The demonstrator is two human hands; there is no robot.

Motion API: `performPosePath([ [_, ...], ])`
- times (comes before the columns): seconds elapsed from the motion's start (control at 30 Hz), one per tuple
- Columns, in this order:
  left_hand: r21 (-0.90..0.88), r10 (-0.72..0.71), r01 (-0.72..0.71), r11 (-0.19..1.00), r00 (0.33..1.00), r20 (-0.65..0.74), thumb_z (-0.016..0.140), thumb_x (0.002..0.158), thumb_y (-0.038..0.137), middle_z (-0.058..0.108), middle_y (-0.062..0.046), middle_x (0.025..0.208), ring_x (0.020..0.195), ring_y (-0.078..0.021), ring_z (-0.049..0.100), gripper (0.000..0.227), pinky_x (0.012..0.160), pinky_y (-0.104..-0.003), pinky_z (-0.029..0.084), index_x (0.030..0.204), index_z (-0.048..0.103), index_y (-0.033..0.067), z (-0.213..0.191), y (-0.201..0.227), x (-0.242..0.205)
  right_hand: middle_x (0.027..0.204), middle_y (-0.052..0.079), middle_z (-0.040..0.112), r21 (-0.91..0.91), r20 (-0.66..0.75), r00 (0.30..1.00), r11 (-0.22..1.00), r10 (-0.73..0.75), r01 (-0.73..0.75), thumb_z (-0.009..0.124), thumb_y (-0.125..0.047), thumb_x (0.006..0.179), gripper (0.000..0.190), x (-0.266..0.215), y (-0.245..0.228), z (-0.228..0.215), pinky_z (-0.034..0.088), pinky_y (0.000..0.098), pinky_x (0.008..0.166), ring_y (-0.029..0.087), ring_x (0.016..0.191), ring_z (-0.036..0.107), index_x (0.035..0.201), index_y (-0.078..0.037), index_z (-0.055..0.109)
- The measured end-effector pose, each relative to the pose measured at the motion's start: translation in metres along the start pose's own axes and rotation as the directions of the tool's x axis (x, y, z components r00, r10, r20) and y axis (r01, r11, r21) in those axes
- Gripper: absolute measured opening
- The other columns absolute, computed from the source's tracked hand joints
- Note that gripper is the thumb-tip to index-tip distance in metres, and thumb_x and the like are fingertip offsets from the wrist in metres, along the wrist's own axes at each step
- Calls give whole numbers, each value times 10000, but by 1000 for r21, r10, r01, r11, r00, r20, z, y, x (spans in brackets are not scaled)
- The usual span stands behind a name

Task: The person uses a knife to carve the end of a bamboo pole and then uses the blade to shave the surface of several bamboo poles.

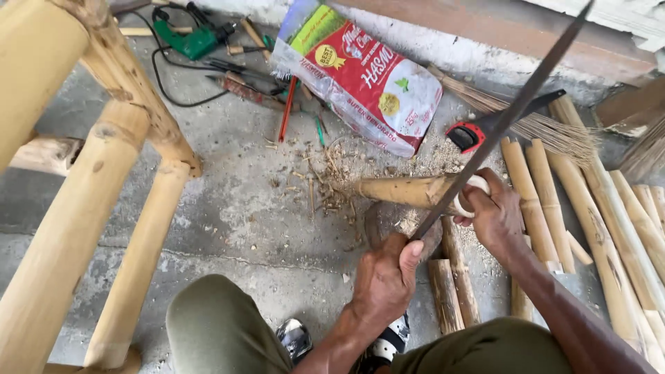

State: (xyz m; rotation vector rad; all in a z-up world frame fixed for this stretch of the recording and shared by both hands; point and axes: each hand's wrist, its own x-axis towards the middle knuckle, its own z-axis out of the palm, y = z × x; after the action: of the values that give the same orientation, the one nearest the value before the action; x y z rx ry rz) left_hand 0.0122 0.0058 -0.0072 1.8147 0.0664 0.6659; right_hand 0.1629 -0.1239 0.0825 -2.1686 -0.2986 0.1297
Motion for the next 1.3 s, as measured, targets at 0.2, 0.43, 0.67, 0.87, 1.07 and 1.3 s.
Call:
performPosePath([
  [0.2,163,-492,465,870,840,229,228,1081,457,534,-110,510,375,-308,518,580,295,-467,417,1049,685,102,2,-53,-15,902,234,720,-22,-5,995,994,103,-103,493,-159,946,321,9,24,-6,564,412,551,341,695,704,1145,34,655],
  [0.43,137,-202,204,969,979,-30,353,1136,420,594,-224,596,481,-390,572,572,430,-511,453,863,630,0,-19,-42,-31,1125,96,777,-154,272,937,951,-220,268,546,-189,895,403,18,41,-33,533,306,928,181,1015,712,1226,-40,723],
  [0.67,60,-245,240,969,963,115,318,1077,471,571,-124,520,401,-261,588,559,332,-435,453,852,609,51,-18,2,-22,942,127,780,-296,128,988,947,-91,125,623,-251,937,342,12,39,-24,570,342,799,172,855,740,1201,-63,731],
  [0.87,97,-27,20,995,997,78,309,1137,479,585,-108,584,446,-239,600,600,382,-389,478,860,602,35,-10,-13,-23,849,156,769,-329,143,987,936,-76,120,628,-235,946,326,6,36,-21,550,370,716,226,765,701,1199,-74,757],
  [1.07,143,-136,124,982,987,81,329,1127,469,608,-126,605,465,-275,617,581,401,-426,496,889,630,33,-15,-6,-19,888,140,784,-282,156,974,938,-162,201,608,-194,914,306,9,44,-19,582,313,750,174,810,752,1145,-47,745],
  [1.3,52,-181,175,983,971,154,328,1082,461,601,-88,612,456,-223,629,550,377,-408,526,939,643,33,-10,-16,-18,907,149,788,-298,146,975,932,-168,205,614,-202,932,303,13,48,-18,571,340,774,190,822,743,1173,-71,743],
])
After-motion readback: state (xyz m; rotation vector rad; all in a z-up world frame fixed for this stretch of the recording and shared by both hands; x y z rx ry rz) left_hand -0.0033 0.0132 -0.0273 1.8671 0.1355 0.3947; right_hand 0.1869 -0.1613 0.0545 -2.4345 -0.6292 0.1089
